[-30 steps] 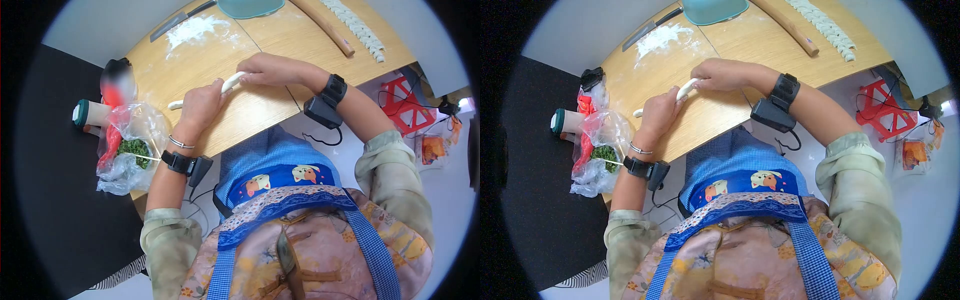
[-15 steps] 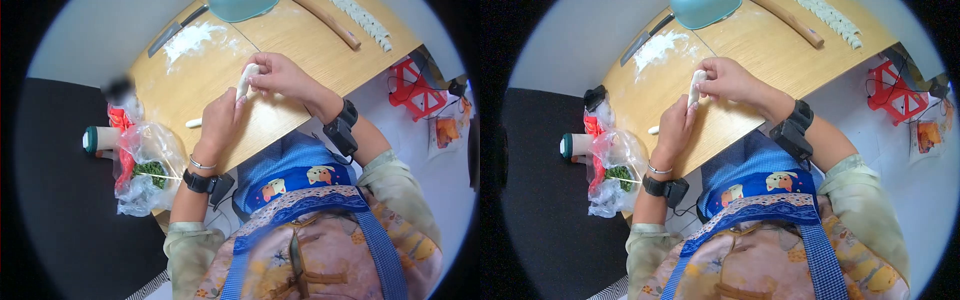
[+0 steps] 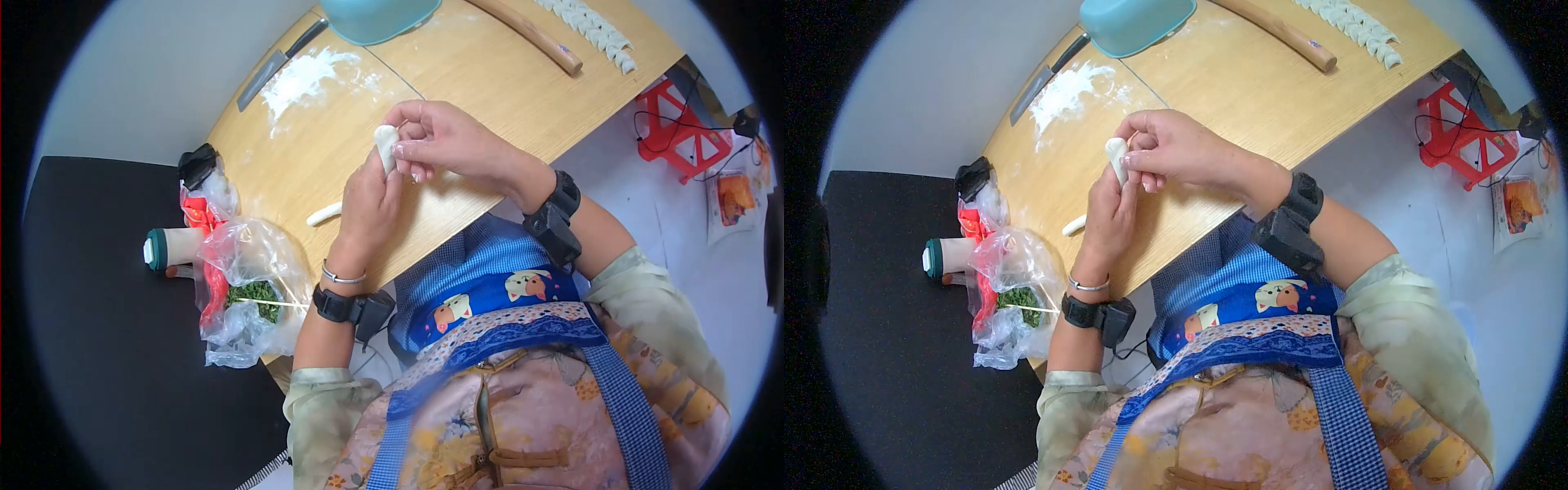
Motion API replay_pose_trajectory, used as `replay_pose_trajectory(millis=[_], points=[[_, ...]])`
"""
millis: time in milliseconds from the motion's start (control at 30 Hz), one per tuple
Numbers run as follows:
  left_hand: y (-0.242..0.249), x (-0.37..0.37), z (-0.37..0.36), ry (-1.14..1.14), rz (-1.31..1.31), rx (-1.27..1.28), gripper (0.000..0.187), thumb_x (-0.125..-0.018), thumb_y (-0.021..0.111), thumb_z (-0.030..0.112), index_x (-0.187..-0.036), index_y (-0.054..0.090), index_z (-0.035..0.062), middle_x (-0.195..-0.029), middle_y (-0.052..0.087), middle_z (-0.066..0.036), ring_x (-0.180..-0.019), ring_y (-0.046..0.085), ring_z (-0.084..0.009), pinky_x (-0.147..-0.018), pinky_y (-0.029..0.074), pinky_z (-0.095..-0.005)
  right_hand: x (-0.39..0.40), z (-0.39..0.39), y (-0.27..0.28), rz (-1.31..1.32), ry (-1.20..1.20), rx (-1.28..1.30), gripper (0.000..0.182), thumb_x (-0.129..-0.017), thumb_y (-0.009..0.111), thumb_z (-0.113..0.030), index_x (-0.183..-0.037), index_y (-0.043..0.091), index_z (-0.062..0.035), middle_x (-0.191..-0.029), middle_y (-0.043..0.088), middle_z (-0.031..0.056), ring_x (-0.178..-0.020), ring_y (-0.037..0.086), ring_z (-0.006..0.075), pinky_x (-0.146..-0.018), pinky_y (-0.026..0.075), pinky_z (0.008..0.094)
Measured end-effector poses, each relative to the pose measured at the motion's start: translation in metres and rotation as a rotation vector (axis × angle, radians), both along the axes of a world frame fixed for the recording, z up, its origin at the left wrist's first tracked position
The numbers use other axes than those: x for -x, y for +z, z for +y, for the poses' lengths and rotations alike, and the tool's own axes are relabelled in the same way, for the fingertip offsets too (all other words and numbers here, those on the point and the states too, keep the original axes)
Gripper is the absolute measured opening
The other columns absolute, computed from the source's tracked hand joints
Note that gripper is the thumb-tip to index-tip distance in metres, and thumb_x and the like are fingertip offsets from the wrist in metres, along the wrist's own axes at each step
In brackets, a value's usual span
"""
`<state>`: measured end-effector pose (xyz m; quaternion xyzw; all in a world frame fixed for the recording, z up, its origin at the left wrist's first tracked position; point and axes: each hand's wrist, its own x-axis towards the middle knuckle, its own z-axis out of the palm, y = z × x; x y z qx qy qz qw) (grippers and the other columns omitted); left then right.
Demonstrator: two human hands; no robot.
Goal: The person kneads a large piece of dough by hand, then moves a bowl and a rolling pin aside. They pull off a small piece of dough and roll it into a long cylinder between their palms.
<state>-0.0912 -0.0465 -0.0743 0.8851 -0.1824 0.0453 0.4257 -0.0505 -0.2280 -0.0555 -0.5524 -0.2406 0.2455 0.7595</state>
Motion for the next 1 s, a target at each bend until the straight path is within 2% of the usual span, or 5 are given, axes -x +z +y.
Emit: replay_pose_trajectory(millis=[567,667,833,933,1000], points=[[0.028,-0.010,-0.009,0.168,-0.132,0.379,0.017,-0.103,0.047,0.019,-0.093,0.053,0.0057,-0.073,0.044,0.005,-0.063,0.040,-0.0031,-0.053,0.032,-0.0193,-0.002,0.053,0.011,-0.008,-0.426,-0.012,0.020,-0.098,0.054,-0.024,-0.104,0.057,-0.0060,-0.093,0.059,0.0016,-0.090,0.055,0.0089,-0.081,0.044,0.0244],[0.050,-0.039,-0.010,0.227,-0.143,0.491,0.025,-0.100,0.051,0.022,-0.094,0.059,-0.0009,-0.075,0.059,-0.008,-0.069,0.055,-0.0168,-0.066,0.045,-0.0335,-0.035,0.086,0.022,0.060,-0.469,-0.321,0.029,-0.102,0.044,-0.030,-0.104,0.060,-0.0055,-0.097,0.062,0.0057,-0.093,0.057,0.0130,-0.089,0.046,0.0284],[0.028,-0.091,-0.002,0.472,-0.525,0.494,0.048,-0.104,0.040,0.042,-0.086,0.060,0.0022,-0.070,0.053,0.002,-0.062,0.045,-0.0060,-0.055,0.035,-0.0235,-0.081,0.122,0.016,0.049,-0.325,-0.338,0.040,-0.104,0.036,-0.036,-0.103,0.061,-0.0048,-0.093,0.065,0.0089,-0.087,0.061,0.0167,-0.082,0.051,0.0305],[0.024,-0.088,0.003,0.400,-0.306,0.405,0.044,-0.101,0.041,0.033,-0.099,0.061,-0.0063,-0.088,0.062,-0.031,-0.085,0.061,-0.0468,-0.075,0.049,-0.0484,-0.095,0.125,-0.012,0.102,-0.291,-0.264,0.054,-0.105,0.024,-0.043,-0.096,0.060,-0.0049,-0.089,0.065,0.0102,-0.085,0.061,0.0179,-0.079,0.052,0.0303],[0.020,-0.094,-0.001,0.411,-0.312,0.457,0.042,-0.101,0.043,0.033,-0.092,0.061,-0.0044,-0.081,0.060,-0.023,-0.078,0.059,-0.0360,-0.071,0.047,-0.0428,-0.095,0.121,-0.020,0.131,-0.283,-0.225,0.054,-0.105,0.024,-0.043,-0.095,0.061,-0.0048,-0.087,0.064,0.0100,-0.083,0.061,0.0178,-0.079,0.052,0.0305]])
